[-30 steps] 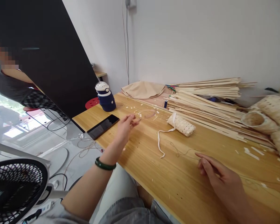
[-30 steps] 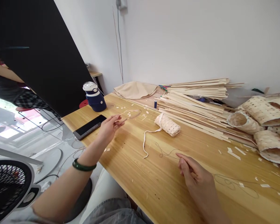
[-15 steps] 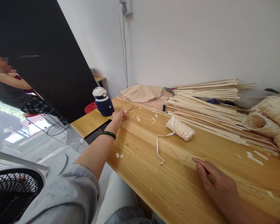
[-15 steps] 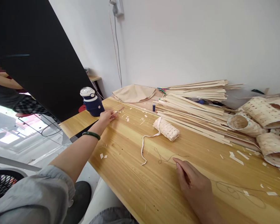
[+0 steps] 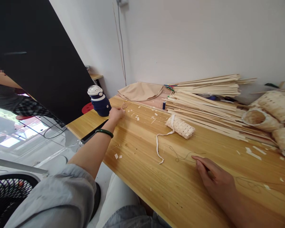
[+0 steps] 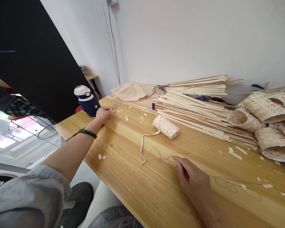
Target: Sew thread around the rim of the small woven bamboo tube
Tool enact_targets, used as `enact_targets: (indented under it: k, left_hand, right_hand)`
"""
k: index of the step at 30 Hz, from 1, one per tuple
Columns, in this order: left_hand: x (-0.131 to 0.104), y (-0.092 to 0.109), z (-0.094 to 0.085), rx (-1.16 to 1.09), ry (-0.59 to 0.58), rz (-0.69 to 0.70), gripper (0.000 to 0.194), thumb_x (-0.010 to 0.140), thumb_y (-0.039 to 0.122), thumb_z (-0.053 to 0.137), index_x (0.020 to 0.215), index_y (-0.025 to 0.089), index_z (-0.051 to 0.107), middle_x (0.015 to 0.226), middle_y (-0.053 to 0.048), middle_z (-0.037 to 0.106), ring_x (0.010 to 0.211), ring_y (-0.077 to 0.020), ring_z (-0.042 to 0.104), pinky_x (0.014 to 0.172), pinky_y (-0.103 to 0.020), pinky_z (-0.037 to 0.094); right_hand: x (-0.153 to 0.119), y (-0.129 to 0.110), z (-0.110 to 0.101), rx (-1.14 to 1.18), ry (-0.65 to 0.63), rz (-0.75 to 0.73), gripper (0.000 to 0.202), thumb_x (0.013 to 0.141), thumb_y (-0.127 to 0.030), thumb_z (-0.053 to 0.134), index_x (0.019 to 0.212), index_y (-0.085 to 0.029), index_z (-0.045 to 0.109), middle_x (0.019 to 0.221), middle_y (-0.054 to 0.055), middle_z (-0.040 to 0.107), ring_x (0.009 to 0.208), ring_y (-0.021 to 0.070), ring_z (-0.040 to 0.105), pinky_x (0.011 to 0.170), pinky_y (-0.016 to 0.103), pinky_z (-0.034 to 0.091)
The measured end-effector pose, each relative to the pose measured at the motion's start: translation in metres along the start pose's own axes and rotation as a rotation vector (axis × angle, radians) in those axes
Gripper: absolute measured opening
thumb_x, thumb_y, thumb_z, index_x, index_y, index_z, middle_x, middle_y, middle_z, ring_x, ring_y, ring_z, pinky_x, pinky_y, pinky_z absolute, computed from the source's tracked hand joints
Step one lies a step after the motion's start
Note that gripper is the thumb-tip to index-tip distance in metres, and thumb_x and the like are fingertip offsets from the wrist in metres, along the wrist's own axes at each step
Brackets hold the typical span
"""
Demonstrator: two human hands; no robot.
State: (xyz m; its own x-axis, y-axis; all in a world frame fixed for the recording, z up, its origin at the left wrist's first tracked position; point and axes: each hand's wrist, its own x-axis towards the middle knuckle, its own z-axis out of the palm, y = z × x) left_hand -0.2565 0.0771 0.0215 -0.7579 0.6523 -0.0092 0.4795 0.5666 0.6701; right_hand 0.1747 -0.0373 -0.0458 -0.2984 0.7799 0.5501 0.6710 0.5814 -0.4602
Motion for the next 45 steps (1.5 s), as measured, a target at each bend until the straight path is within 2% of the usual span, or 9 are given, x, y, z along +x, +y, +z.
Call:
enact_targets:
  k: [4, 6, 8, 13, 16, 19, 26, 35, 45]
  left_hand:
    - [-0.011, 0.005, -0.013, 0.056, 0.009, 0.045, 0.036, 0.090, 0.031, 0.066, 0.123, 0.017, 0.061, 0.126, -0.012, 0.061, 0.113, -0.0276, 0.062, 0.092, -0.046, 0.054]
    - [-0.023, 0.010, -0.014, 0.044, 0.085, 0.136, 0.032, 0.082, 0.020, 0.073, 0.114, 0.014, 0.068, 0.132, -0.020, 0.057, 0.126, -0.0390, 0.053, 0.100, -0.054, 0.048]
    - [-0.041, 0.018, -0.008, -0.006, 0.127, 0.292, 0.032, 0.084, 0.012, 0.064, 0.115, 0.016, 0.069, 0.139, -0.019, 0.052, 0.133, -0.0383, 0.048, 0.107, -0.053, 0.044]
    - [-0.114, 0.033, 0.024, -0.178, -0.156, 0.723, 0.021, 0.085, 0.017, 0.061, 0.099, 0.021, 0.076, 0.107, -0.005, 0.073, 0.097, -0.0186, 0.069, 0.088, -0.031, 0.057]
    - [-0.159, 0.031, 0.043, -0.270, -0.325, 1.088, 0.018, 0.089, 0.021, 0.060, 0.095, 0.020, 0.077, 0.100, -0.007, 0.074, 0.095, -0.0188, 0.070, 0.090, -0.033, 0.056]
    - [-0.185, 0.026, 0.055, -0.164, -0.401, 1.227, 0.019, 0.091, 0.019, 0.058, 0.098, 0.021, 0.076, 0.106, -0.008, 0.073, 0.098, -0.0200, 0.069, 0.089, -0.034, 0.056]
    - [-0.182, 0.033, 0.053, 0.421, -0.411, 1.376, 0.022, 0.094, 0.018, 0.054, 0.088, 0.018, 0.075, 0.097, -0.008, 0.074, 0.096, -0.0229, 0.066, 0.088, -0.036, 0.053]
    - [-0.182, 0.064, 0.061, 0.613, -0.533, 1.564, 0.017, 0.083, 0.005, 0.057, 0.075, 0.011, 0.070, 0.082, -0.014, 0.070, 0.083, -0.0245, 0.065, 0.071, -0.033, 0.050]
    - [-0.184, 0.054, 0.036, 0.595, -0.455, 1.482, 0.016, 0.083, 0.009, 0.055, 0.074, 0.014, 0.067, 0.086, -0.012, 0.071, 0.083, -0.0241, 0.065, 0.067, -0.032, 0.051]
  right_hand:
    - [0.001, -0.001, -0.001, 0.020, 0.016, -0.008, 0.018, 0.098, -0.029, 0.052, 0.105, -0.025, 0.068, 0.093, -0.001, 0.074, 0.076, 0.0134, 0.070, 0.066, 0.023, 0.052]
    - [0.003, -0.003, -0.004, 0.042, 0.062, 0.024, 0.018, 0.098, -0.029, 0.052, 0.104, -0.024, 0.069, 0.088, -0.001, 0.073, 0.072, 0.0129, 0.068, 0.067, 0.023, 0.052]
    - [0.008, -0.004, -0.008, 0.043, 0.147, 0.072, 0.020, 0.097, -0.028, 0.052, 0.105, -0.023, 0.069, 0.085, 0.000, 0.072, 0.071, 0.0138, 0.067, 0.072, 0.025, 0.052]
    - [0.018, 0.003, -0.015, -0.096, 0.323, 0.083, 0.021, 0.095, -0.027, 0.054, 0.101, -0.018, 0.072, 0.090, 0.006, 0.072, 0.085, 0.0209, 0.065, 0.083, 0.035, 0.051]
    - [0.017, 0.008, -0.015, -0.180, 0.327, 0.070, 0.021, 0.094, -0.027, 0.054, 0.097, -0.019, 0.074, 0.093, 0.007, 0.073, 0.090, 0.0235, 0.062, 0.083, 0.038, 0.050]
    - [0.015, 0.008, -0.015, -0.207, 0.304, 0.086, 0.022, 0.093, -0.025, 0.054, 0.098, -0.020, 0.075, 0.095, 0.007, 0.072, 0.093, 0.0241, 0.061, 0.084, 0.039, 0.050]
    - [0.015, 0.001, -0.014, -0.148, 0.220, 0.167, 0.024, 0.091, -0.023, 0.051, 0.093, -0.023, 0.074, 0.098, 0.008, 0.072, 0.096, 0.0249, 0.061, 0.092, 0.043, 0.049]
    - [0.016, 0.005, -0.014, -0.123, 0.223, 0.193, 0.025, 0.090, -0.023, 0.050, 0.092, -0.020, 0.074, 0.097, 0.009, 0.072, 0.097, 0.0257, 0.060, 0.090, 0.042, 0.049]
    - [0.014, 0.001, -0.013, -0.073, 0.162, 0.199, 0.024, 0.090, -0.024, 0.050, 0.099, -0.021, 0.072, 0.100, 0.008, 0.074, 0.098, 0.0258, 0.062, 0.089, 0.043, 0.050]
